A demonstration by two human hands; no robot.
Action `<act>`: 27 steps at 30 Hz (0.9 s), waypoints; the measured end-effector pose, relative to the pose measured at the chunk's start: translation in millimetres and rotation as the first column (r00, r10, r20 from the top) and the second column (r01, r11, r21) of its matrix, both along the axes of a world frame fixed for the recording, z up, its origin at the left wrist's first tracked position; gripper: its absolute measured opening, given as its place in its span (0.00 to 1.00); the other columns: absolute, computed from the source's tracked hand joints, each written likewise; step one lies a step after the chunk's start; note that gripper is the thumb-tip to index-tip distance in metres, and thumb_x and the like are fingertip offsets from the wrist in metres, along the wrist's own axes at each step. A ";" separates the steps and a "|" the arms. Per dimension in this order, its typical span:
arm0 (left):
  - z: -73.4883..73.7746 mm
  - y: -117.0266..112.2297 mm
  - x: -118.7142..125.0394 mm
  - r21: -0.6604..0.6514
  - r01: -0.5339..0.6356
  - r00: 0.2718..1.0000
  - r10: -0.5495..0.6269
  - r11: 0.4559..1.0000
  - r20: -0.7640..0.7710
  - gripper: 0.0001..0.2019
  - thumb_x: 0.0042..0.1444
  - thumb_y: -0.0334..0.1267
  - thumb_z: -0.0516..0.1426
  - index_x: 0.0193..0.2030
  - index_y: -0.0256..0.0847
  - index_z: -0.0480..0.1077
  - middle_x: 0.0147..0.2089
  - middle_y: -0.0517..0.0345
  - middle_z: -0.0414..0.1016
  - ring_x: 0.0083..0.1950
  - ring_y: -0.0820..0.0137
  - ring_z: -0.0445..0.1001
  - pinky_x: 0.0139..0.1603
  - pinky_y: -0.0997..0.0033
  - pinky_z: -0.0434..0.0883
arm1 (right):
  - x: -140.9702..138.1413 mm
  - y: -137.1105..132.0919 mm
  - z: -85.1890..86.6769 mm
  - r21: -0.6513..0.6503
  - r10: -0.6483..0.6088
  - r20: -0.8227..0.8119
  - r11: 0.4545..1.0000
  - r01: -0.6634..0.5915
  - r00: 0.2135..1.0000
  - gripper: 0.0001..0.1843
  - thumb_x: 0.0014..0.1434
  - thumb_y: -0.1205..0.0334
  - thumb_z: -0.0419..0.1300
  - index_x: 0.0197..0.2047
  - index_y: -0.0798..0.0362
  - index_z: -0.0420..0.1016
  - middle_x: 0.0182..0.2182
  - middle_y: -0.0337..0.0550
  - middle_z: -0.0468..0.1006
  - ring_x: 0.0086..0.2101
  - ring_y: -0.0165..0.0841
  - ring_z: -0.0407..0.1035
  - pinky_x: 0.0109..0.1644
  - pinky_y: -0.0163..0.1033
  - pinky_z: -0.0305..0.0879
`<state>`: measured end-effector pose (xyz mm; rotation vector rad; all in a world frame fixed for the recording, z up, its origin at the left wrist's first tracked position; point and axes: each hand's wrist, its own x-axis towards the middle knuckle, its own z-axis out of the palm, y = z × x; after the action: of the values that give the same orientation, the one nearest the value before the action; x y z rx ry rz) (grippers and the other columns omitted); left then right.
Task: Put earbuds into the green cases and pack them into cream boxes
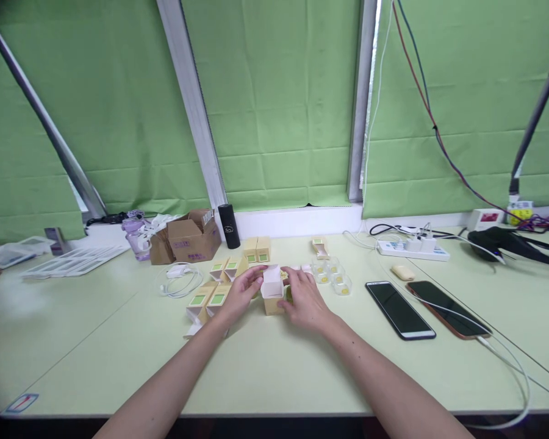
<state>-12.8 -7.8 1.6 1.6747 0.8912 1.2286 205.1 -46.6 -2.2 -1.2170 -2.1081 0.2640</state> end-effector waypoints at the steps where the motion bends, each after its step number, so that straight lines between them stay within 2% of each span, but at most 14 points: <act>1: -0.5 0.6 0.7 -0.022 0.000 1.000 0.000 1.000 0.016 0.26 0.60 0.52 0.64 0.60 0.39 0.73 0.60 0.41 0.78 0.59 0.56 0.76 0.58 0.58 0.73 | 0.1 -0.2 0.3 -0.002 0.001 -0.002 1.000 -0.001 1.000 0.39 0.61 0.65 0.65 0.71 0.52 0.54 0.56 0.54 0.74 0.57 0.46 0.69 0.64 0.54 0.58; 5: 1.1 0.4 1.2 -0.126 0.029 0.998 -0.021 0.992 0.066 0.28 0.57 0.48 0.65 0.61 0.38 0.72 0.52 0.44 0.81 0.51 0.60 0.79 0.49 0.64 0.73 | 1.0 -0.1 0.4 -0.009 0.002 -0.004 1.000 -0.002 1.000 0.40 0.60 0.65 0.66 0.71 0.50 0.53 0.56 0.54 0.74 0.56 0.46 0.70 0.65 0.54 0.57; 8: 3.3 -0.2 -0.4 -0.202 0.045 0.996 -0.027 0.978 0.090 0.28 0.52 0.38 0.62 0.62 0.38 0.72 0.47 0.48 0.82 0.44 0.63 0.79 0.44 0.68 0.71 | 1.6 0.7 -0.8 -0.007 0.006 -0.003 1.000 -0.006 1.000 0.40 0.60 0.64 0.66 0.71 0.50 0.54 0.56 0.53 0.74 0.56 0.46 0.70 0.65 0.54 0.58; 12: 1.7 1.5 -2.1 -0.303 0.059 0.993 -0.025 0.951 0.115 0.36 0.43 0.29 0.56 0.63 0.37 0.71 0.45 0.50 0.83 0.39 0.67 0.77 0.40 0.70 0.69 | 0.9 1.2 -1.7 -0.007 0.005 0.004 1.000 -0.005 1.000 0.39 0.60 0.64 0.65 0.71 0.51 0.54 0.56 0.53 0.75 0.56 0.45 0.70 0.65 0.54 0.58; 16: -1.5 3.4 -2.3 -0.333 0.048 0.995 -0.015 0.942 0.101 0.38 0.41 0.29 0.55 0.65 0.37 0.71 0.46 0.49 0.84 0.38 0.68 0.77 0.39 0.71 0.68 | 5.2 0.9 4.4 -0.011 0.029 0.042 1.000 -0.028 0.999 0.38 0.59 0.64 0.66 0.70 0.50 0.58 0.57 0.53 0.76 0.58 0.46 0.68 0.66 0.55 0.57; 20: -1.2 3.5 -2.7 -0.328 0.053 0.994 -0.018 0.943 0.107 0.40 0.39 0.28 0.55 0.66 0.35 0.70 0.46 0.48 0.84 0.37 0.68 0.77 0.38 0.72 0.67 | 20.1 3.0 16.1 0.020 0.004 0.127 1.000 -0.006 0.992 0.32 0.57 0.61 0.69 0.63 0.49 0.69 0.55 0.49 0.80 0.62 0.49 0.63 0.64 0.55 0.56; 24: -0.1 3.0 -3.7 -0.321 0.048 0.996 -0.020 0.946 0.091 0.39 0.40 0.29 0.56 0.65 0.34 0.71 0.47 0.47 0.84 0.37 0.68 0.77 0.37 0.72 0.67 | 32.7 7.6 21.6 0.020 -0.067 0.236 0.998 0.064 0.969 0.20 0.56 0.60 0.70 0.52 0.49 0.78 0.49 0.47 0.83 0.57 0.50 0.67 0.60 0.53 0.58; 27: 0.1 2.9 -4.1 -0.313 0.038 0.997 -0.017 0.949 0.069 0.38 0.40 0.29 0.56 0.65 0.35 0.71 0.47 0.47 0.84 0.38 0.67 0.78 0.36 0.71 0.68 | 33.2 9.7 20.4 -0.001 -0.066 0.298 0.998 0.070 0.952 0.16 0.55 0.62 0.70 0.48 0.49 0.80 0.44 0.46 0.84 0.53 0.48 0.70 0.55 0.50 0.59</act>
<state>-16.9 -4.9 1.6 1.3809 0.9642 1.0537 238.3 -36.9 18.1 -1.4066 -2.3151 0.0627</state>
